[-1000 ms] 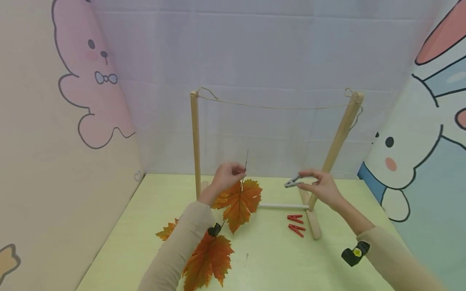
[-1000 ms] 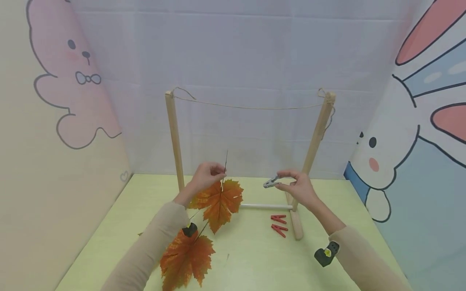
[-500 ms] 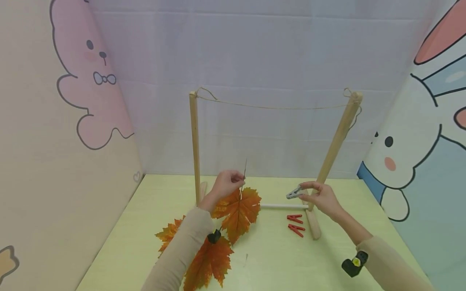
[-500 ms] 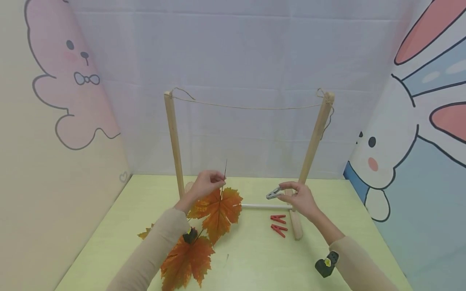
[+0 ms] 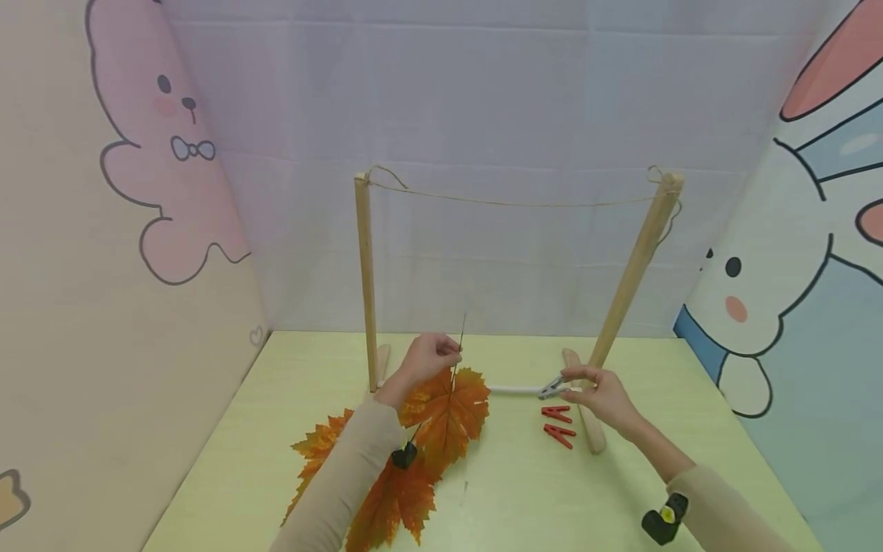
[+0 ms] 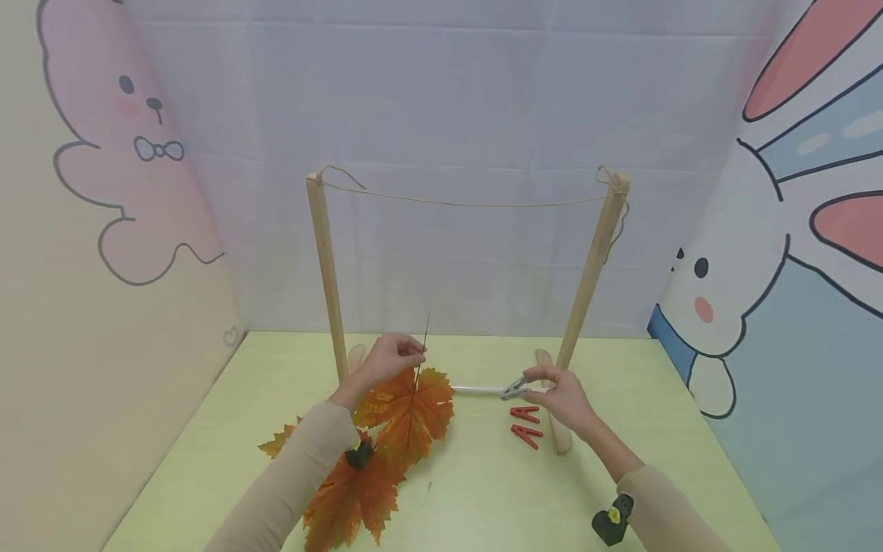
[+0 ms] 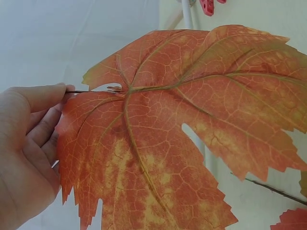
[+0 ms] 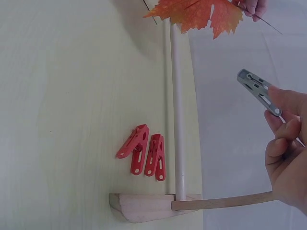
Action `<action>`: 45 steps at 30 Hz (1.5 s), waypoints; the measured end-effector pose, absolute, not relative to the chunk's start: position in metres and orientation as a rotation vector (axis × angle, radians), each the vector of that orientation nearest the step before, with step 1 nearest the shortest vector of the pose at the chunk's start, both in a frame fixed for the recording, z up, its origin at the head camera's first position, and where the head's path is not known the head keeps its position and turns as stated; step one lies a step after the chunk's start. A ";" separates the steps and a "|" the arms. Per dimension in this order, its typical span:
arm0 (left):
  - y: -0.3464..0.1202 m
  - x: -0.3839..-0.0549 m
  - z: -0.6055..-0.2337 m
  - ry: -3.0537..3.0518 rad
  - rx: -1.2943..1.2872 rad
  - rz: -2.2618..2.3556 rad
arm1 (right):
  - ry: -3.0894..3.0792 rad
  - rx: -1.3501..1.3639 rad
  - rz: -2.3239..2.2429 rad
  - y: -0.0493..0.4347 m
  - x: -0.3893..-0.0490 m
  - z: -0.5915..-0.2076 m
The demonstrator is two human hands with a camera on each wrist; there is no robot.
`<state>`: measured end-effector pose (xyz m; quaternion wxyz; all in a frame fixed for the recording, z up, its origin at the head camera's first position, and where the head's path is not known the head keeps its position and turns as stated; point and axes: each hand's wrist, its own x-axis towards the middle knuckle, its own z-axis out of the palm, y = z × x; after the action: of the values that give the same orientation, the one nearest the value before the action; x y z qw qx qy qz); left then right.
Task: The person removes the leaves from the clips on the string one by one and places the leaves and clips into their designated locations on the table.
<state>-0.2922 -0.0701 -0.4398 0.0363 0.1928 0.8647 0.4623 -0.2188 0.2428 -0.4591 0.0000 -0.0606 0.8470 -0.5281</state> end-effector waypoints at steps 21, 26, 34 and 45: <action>-0.075 -0.282 -0.467 2.487 0.505 1.493 | 2.712 -0.145 -1.566 0.244 -0.210 -0.498; -0.077 -0.282 -0.476 2.458 0.493 1.518 | 2.698 -0.139 -1.600 0.245 -0.208 -0.503; -0.077 -0.280 -0.491 2.382 0.432 1.540 | 2.669 -0.126 -1.616 0.245 -0.205 -0.514; -0.075 -0.273 -0.508 2.279 0.361 1.631 | 2.685 -0.080 -1.602 0.241 -0.199 -0.529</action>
<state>-0.2731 -0.0749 -0.5076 0.1572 0.1260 0.7965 0.5702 -0.1988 0.2413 -0.5292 0.0069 -0.0256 0.8585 -0.5121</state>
